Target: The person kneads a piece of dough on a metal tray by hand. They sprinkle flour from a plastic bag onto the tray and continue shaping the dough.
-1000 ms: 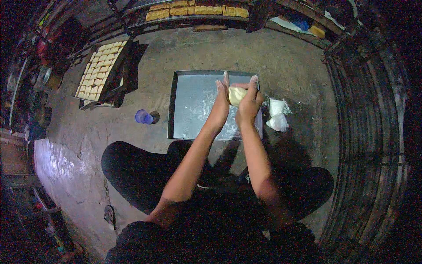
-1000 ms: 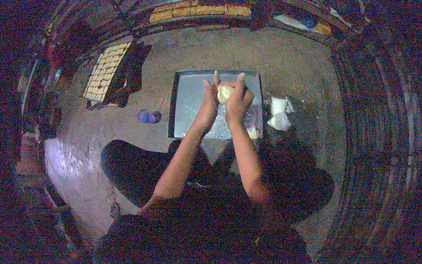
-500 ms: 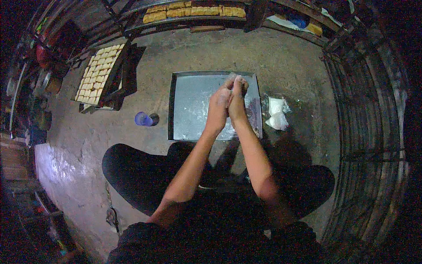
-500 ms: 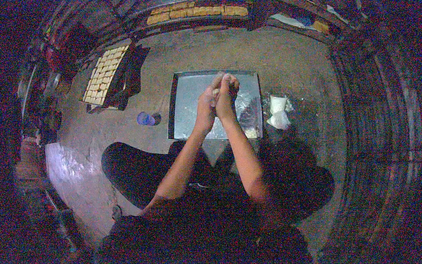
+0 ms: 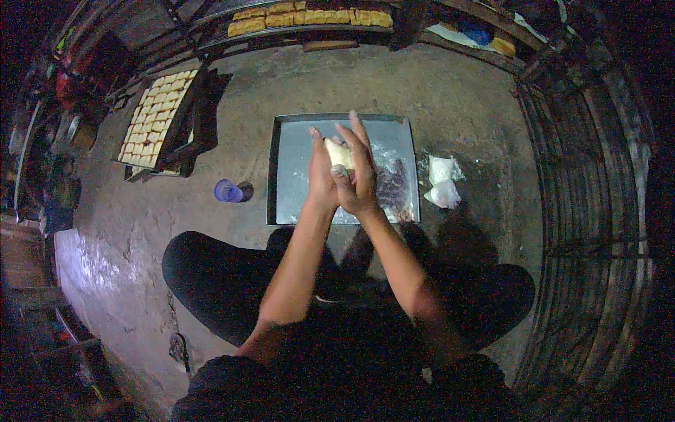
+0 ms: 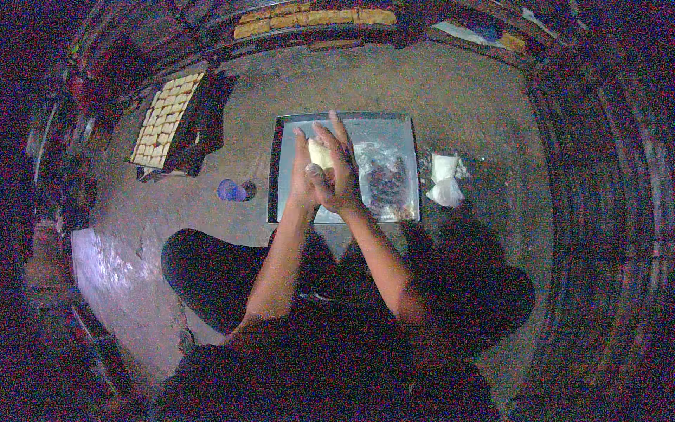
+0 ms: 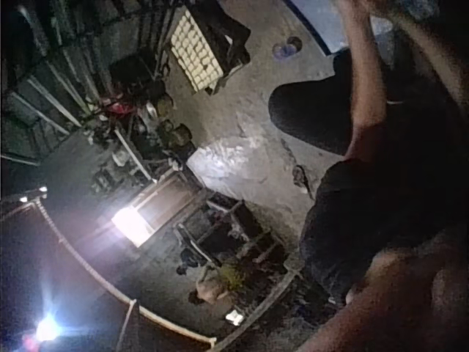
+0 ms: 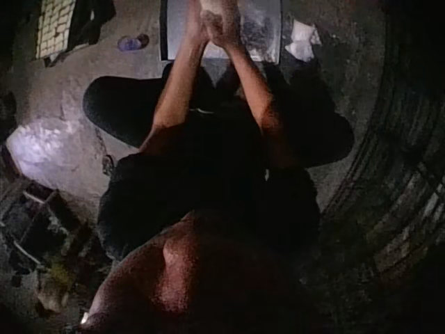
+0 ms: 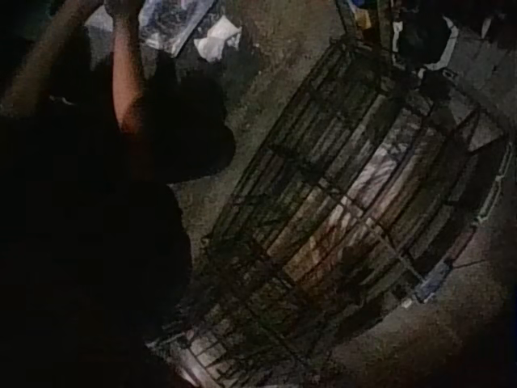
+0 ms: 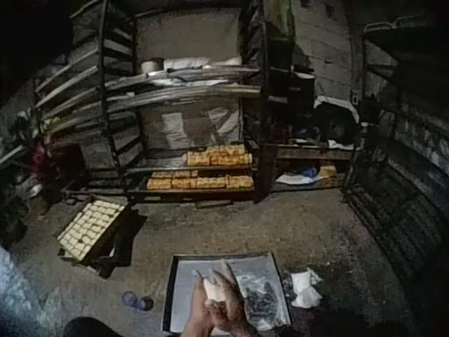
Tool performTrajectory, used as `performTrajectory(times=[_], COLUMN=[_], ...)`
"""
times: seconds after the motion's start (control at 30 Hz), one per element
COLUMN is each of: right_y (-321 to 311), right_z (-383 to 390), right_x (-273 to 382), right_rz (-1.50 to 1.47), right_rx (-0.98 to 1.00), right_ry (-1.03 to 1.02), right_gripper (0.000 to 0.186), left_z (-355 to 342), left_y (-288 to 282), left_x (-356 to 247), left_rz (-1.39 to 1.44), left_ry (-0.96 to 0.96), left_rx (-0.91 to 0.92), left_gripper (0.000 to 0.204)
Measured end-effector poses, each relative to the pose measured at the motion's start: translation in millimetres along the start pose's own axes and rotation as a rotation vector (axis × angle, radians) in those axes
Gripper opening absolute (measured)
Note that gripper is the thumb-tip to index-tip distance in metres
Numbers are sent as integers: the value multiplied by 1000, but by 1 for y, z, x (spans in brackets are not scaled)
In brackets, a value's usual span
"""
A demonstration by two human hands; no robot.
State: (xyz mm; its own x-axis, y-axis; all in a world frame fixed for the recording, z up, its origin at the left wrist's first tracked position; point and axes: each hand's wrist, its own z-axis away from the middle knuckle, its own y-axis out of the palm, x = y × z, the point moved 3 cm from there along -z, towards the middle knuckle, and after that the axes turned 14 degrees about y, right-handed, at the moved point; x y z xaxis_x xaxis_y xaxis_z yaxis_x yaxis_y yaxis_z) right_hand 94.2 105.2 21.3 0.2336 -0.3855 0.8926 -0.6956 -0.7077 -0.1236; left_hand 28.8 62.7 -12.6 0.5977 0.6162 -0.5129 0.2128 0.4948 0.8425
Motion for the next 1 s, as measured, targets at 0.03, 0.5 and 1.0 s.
performTrajectory(times=[0.03,0.5,1.0], right_y=[-7,-37,-1], right_z=[-2,-24,-19], right_x=[-3,-17,-35], right_rz=[80,-986,-436], right_rx=[-53,-266,-373], right_ry=[14,903,791], right_gripper=[60,56,52], left_z=[15,13,21], left_y=[25,24,25], left_x=[-12,24,7], left_rz=[-386,-488,-400], left_ry=[89,304,438], left_rx=[5,180,296], left_gripper=[74,88,68])
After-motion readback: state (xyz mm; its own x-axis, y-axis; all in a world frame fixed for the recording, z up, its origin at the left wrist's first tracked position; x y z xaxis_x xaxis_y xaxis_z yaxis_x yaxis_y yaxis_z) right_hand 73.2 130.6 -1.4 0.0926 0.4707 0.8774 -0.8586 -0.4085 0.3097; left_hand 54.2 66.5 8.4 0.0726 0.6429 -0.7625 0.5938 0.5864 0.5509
